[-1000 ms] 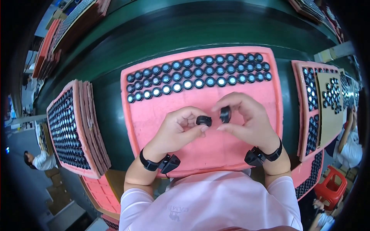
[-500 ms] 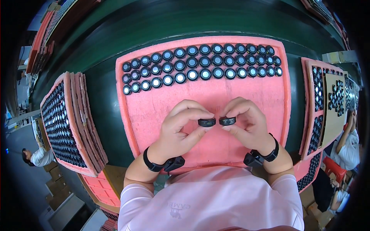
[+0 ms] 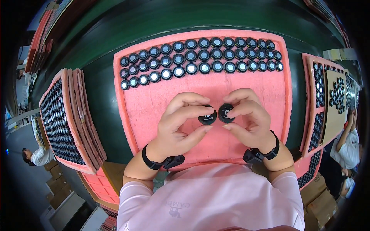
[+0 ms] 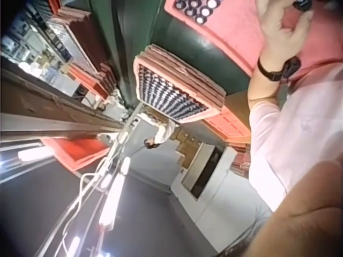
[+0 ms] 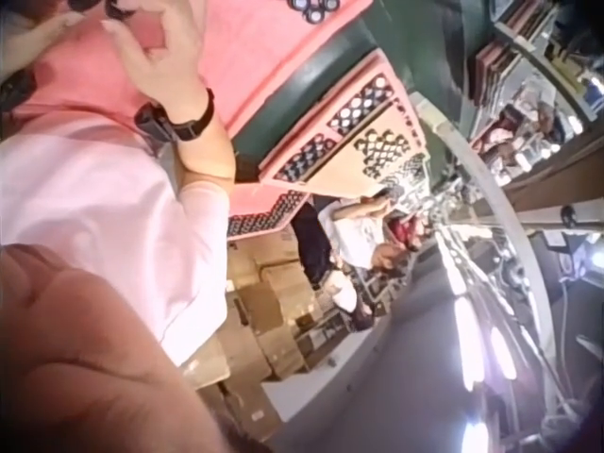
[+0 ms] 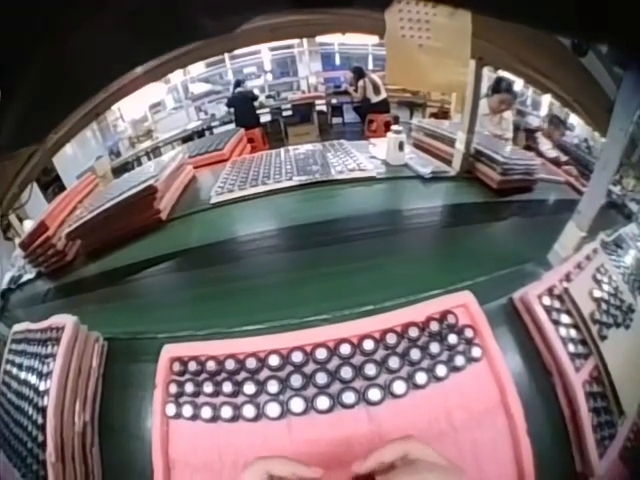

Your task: The person picks up two small electronic devices from a pink tray, rotates them to show different sides, and then places them back onto the tray to repeat the process.

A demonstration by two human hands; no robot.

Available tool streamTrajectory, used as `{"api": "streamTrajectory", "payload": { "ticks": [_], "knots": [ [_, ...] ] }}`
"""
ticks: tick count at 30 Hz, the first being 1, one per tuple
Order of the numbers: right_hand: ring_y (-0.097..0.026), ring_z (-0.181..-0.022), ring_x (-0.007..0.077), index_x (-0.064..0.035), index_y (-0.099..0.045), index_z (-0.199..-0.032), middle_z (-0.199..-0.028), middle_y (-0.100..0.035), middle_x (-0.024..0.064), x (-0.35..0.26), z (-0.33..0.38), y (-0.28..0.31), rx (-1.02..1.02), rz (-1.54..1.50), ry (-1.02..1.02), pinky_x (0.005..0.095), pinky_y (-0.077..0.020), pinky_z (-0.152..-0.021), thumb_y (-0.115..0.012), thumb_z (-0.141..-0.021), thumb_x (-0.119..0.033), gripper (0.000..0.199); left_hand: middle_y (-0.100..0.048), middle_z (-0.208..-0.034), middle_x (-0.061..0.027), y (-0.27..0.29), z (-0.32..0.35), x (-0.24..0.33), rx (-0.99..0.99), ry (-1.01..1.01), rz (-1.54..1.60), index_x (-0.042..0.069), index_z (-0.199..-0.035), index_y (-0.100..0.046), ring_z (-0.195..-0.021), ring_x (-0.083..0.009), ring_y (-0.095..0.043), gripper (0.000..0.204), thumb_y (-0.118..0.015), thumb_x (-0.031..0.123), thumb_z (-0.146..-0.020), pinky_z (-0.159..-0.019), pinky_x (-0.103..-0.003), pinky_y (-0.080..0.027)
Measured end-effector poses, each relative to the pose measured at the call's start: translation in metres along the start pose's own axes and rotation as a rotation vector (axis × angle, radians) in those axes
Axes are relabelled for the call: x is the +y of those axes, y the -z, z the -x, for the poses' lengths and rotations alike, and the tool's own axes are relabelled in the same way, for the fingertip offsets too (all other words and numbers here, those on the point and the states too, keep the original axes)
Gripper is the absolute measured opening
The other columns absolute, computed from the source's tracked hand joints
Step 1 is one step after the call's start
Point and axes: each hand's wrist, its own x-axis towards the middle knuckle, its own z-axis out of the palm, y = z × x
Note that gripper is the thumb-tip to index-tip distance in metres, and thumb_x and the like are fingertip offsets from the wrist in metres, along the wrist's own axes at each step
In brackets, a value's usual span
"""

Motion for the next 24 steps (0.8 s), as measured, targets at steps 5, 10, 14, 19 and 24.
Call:
{"api": "streamTrajectory", "payload": {
  "ticks": [5, 10, 14, 19, 24],
  "knots": [
    [-0.059, -0.102, 0.0237, -0.0043, -0.054, -0.106, -0.118, -0.052, 0.0173, 0.0021, -0.0003, -0.0029, 0.032, 0.007, 0.033, 0.0336, -0.0493, -0.086, -0.072, -0.077, 0.003, 0.035, -0.061, -0.11, -0.0144, 0.0005, 0.0027, -0.0016, 0.04, -0.074, -0.037, 0.0, -0.114, -0.062, -0.106, -0.0264, -0.059, 0.046, -0.068, -0.008, -0.07, -0.091, -0.035, -0.048],
    [-0.059, -0.102, 0.0246, -0.0049, -0.057, -0.106, -0.115, -0.056, 0.0153, 0.0013, 0.0012, -0.0084, 0.114, -0.052, 0.024, 0.0342, -0.0492, -0.087, -0.073, -0.074, 0.006, 0.038, -0.061, -0.115, -0.0147, 0.0006, 0.0043, -0.0043, 0.044, -0.089, -0.018, 0.0, -0.12, -0.056, -0.108, -0.0282, -0.059, 0.052, -0.068, -0.008, -0.07, -0.092, -0.036, -0.048],
    [-0.059, -0.102, 0.0247, -0.0051, -0.057, -0.106, -0.115, -0.056, 0.0151, 0.0012, 0.0006, -0.0082, 0.124, -0.054, 0.022, 0.0339, -0.0492, -0.086, -0.073, -0.073, 0.007, 0.039, -0.061, -0.116, -0.0151, 0.0004, 0.004, -0.006, 0.038, -0.1, -0.006, 0.0, -0.122, -0.055, -0.108, -0.0284, -0.059, 0.054, -0.067, -0.009, -0.07, -0.092, -0.037, -0.048],
    [-0.059, -0.101, 0.0247, -0.005, -0.057, -0.106, -0.114, -0.056, 0.015, 0.0014, 0.0009, -0.0091, 0.123, -0.034, 0.023, 0.0337, -0.0494, -0.086, -0.073, -0.073, 0.007, 0.038, -0.06, -0.118, -0.0164, -0.0018, 0.005, -0.007, 0.053, -0.077, 0.053, 0.0, -0.118, -0.056, -0.107, -0.0279, -0.06, 0.05, -0.067, -0.01, -0.07, -0.09, -0.036, -0.05],
    [-0.057, -0.103, 0.0236, -0.0035, -0.052, -0.107, -0.117, -0.052, 0.0173, 0.0029, 0.002, -0.003, 0.024, 0.021, 0.037, 0.0332, -0.0489, -0.089, -0.072, -0.077, 0.005, 0.037, -0.06, -0.119, -0.0177, 0.0031, 0.0022, -0.0091, -0.002, -0.137, -0.008, 0.0, -0.113, -0.058, -0.106, -0.0274, -0.061, 0.045, -0.07, -0.009, -0.071, -0.088, -0.035, -0.051]
  ]
}}
